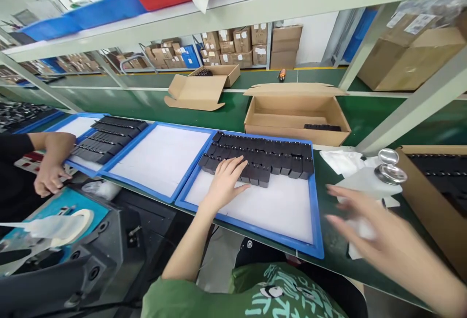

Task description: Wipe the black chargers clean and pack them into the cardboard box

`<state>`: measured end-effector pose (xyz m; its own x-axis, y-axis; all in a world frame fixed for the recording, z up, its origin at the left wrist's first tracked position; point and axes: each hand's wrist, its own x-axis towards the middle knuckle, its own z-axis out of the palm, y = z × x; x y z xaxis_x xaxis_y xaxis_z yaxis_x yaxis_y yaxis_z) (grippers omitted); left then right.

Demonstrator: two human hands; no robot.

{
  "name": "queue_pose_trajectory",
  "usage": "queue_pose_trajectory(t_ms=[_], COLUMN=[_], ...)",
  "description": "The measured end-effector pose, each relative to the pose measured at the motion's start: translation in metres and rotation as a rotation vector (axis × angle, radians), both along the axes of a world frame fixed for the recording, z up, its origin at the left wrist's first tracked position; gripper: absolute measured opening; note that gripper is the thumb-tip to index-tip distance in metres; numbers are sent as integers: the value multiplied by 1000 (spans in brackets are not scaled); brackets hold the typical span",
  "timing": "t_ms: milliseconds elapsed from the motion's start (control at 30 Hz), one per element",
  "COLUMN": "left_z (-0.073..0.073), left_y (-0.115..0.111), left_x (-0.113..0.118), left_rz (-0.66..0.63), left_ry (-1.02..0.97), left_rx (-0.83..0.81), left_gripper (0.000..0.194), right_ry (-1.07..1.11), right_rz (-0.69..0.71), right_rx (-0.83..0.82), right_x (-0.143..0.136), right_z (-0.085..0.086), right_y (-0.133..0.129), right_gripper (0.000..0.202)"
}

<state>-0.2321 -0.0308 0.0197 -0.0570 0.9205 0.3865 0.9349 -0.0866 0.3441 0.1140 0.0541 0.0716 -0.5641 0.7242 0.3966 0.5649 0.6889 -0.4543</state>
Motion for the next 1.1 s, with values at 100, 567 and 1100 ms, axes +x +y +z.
queue_pose_trajectory(t_ms=[100,567,1100], left_z=[-1,-20,79], left_y=[18,43,0], left_x=[-12,-43,126], left_rz=[-72,-316,-538], left_ry=[123,294,489], left_rx=[-62,-36,-203], left_gripper=[58,46,33], right_ry=[-142,-227,179], right_rz=[265,97,74], right_rx=[-133,-134,-311], right_x=[-82,-178,-5], right_z=[-34,-75,-34], right_y=[12,15,-55], right_gripper=[58,43,58])
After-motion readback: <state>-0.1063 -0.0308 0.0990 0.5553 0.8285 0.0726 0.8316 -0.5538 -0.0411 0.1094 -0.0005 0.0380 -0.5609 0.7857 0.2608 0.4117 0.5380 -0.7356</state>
